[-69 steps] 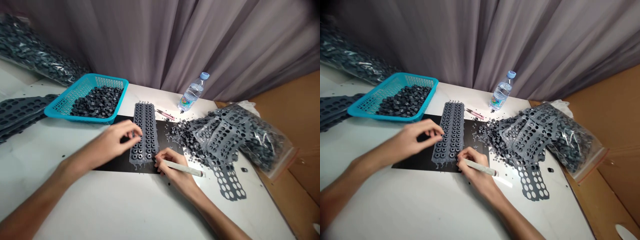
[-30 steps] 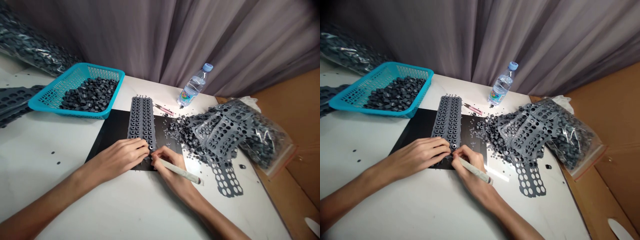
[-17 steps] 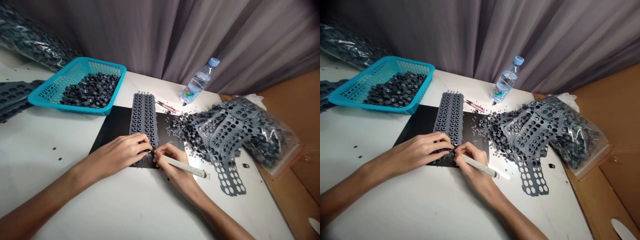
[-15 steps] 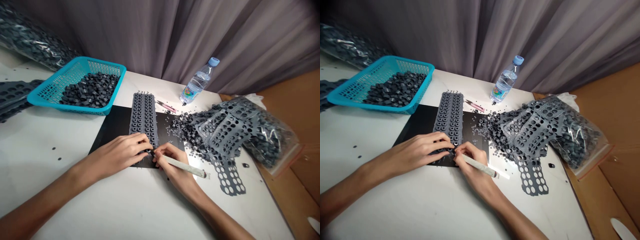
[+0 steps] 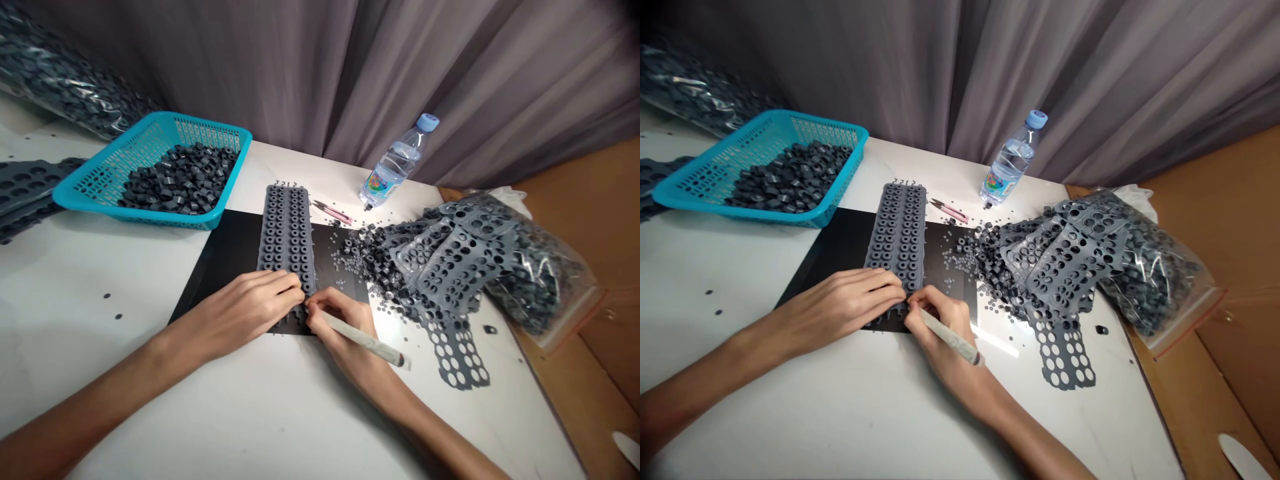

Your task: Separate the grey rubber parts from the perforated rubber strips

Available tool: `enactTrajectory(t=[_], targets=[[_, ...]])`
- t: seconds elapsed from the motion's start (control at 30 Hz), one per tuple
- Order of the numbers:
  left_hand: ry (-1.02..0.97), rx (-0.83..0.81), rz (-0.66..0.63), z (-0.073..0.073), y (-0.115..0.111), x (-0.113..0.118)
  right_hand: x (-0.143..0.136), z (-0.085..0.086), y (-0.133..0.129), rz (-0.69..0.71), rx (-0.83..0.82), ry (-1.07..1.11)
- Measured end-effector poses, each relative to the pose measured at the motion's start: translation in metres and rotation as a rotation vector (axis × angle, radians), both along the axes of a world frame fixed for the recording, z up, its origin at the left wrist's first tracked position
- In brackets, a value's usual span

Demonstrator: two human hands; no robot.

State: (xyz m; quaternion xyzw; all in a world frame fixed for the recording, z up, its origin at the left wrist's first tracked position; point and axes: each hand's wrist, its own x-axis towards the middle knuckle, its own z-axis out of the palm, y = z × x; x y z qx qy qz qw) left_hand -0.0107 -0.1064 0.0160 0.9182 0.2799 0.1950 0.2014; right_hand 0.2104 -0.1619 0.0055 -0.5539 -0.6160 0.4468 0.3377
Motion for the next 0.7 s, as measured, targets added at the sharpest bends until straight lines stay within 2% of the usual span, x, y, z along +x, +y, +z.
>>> enactTrajectory(t=[0.07,0.13,0.2,0.3,0.43,0.53,0.63,0.7], targets=[[-0.243,-0.114,0.207,0.012,0.004,-0.003,0.0,0.003,-0.002,0.018,0.012,-0.023],[-0.518,-0.307,0.458,0.027,0.011,-0.009,0.0,0.002,-0.002,0.011,-0.008,-0.012],[-0.699,-0.535,0.585,0.036,0.02,-0.017,0.001,-0.002,-0.002,-0.019,-0.048,0.053],[-0.744,-0.821,0.538,0.035,0.027,-0.023,0.005,-0.01,0.001,-0.103,-0.082,0.216],[-0.669,-1.04,0.43,0.024,0.025,-0.02,0.014,-0.011,0.008,-0.176,-0.006,0.243],[-0.669,-0.968,0.46,0.027,0.026,-0.021,0.024,-0.005,0.018,-0.116,0.021,0.158],[-0.674,-0.724,0.568,0.034,0.033,-0.029,0.033,0.002,0.031,-0.002,0.041,0.067],[-0.59,-0.58,0.627,0.034,0.038,-0.034,0.037,0.005,0.04,0.056,0.074,0.018]])
